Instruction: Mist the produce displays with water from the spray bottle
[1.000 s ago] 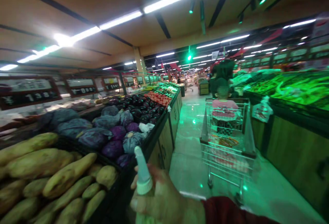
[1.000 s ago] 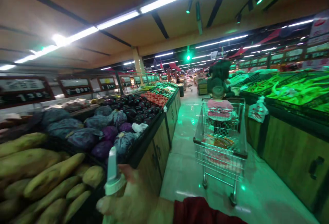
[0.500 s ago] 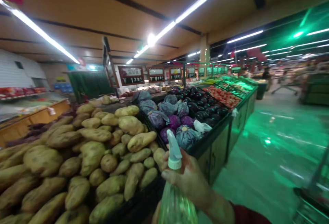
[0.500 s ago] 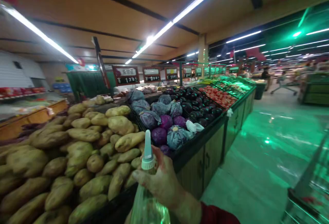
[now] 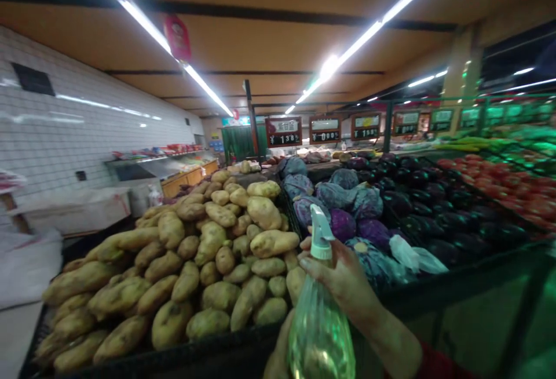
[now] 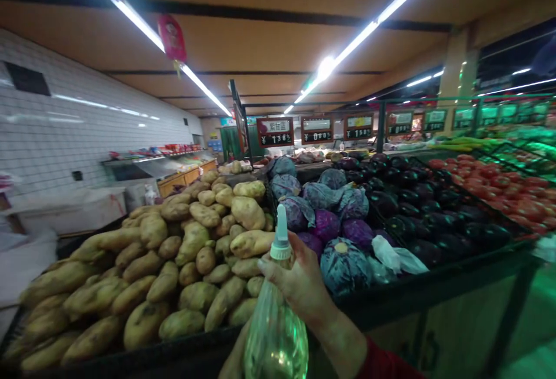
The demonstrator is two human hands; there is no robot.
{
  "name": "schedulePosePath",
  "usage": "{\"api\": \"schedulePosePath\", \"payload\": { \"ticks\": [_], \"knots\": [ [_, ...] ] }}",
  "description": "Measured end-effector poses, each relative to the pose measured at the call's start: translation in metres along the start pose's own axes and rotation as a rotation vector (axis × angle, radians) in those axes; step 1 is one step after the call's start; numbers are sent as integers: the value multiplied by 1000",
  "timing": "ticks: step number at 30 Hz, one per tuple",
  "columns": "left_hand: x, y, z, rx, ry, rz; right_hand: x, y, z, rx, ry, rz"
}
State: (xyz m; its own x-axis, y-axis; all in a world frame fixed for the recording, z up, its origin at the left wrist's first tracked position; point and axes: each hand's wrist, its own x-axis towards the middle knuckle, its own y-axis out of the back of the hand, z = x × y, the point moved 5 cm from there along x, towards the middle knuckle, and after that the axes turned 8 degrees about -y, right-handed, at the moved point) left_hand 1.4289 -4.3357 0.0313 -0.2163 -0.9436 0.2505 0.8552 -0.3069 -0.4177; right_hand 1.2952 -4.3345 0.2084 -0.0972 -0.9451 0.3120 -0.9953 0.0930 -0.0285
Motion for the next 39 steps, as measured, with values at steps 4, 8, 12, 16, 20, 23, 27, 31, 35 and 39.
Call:
{"api": "schedulePosePath", "payload": {
  "ticks": [4, 8, 12, 16, 20, 23, 27, 31, 35, 39],
  "knots": [
    [13, 10, -9, 22, -32, 71, 14, -12, -2, 45, 6, -91],
    [31, 27, -17, 79, -29, 78, 21, -36, -8, 51, 15, -161],
    [36, 52, -10, 183, -50, 168, 29, -69, -16, 15, 100, -270],
    [17, 70, 20, 201, -109, 173, 38, -101, -20, 6, 112, -368],
    [3, 84, 52, 253, -176, 184, 45, -125, -22, -5, 120, -421],
    [1, 94, 62, 312, -210, 249, 51, -138, -25, 24, 164, -439],
    [-4, 100, 68, 495, -307, 290, 59, -153, -28, 65, 168, -483],
    [-4, 104, 67, 447, -332, 252, 66, -163, -25, 52, 146, -501],
    [2, 106, 66, 375, -318, 243, 74, -168, -16, 39, 160, -488],
    [8, 98, 67, 287, -269, 177, 82, -169, -8, 37, 143, -457]
  ]
}}
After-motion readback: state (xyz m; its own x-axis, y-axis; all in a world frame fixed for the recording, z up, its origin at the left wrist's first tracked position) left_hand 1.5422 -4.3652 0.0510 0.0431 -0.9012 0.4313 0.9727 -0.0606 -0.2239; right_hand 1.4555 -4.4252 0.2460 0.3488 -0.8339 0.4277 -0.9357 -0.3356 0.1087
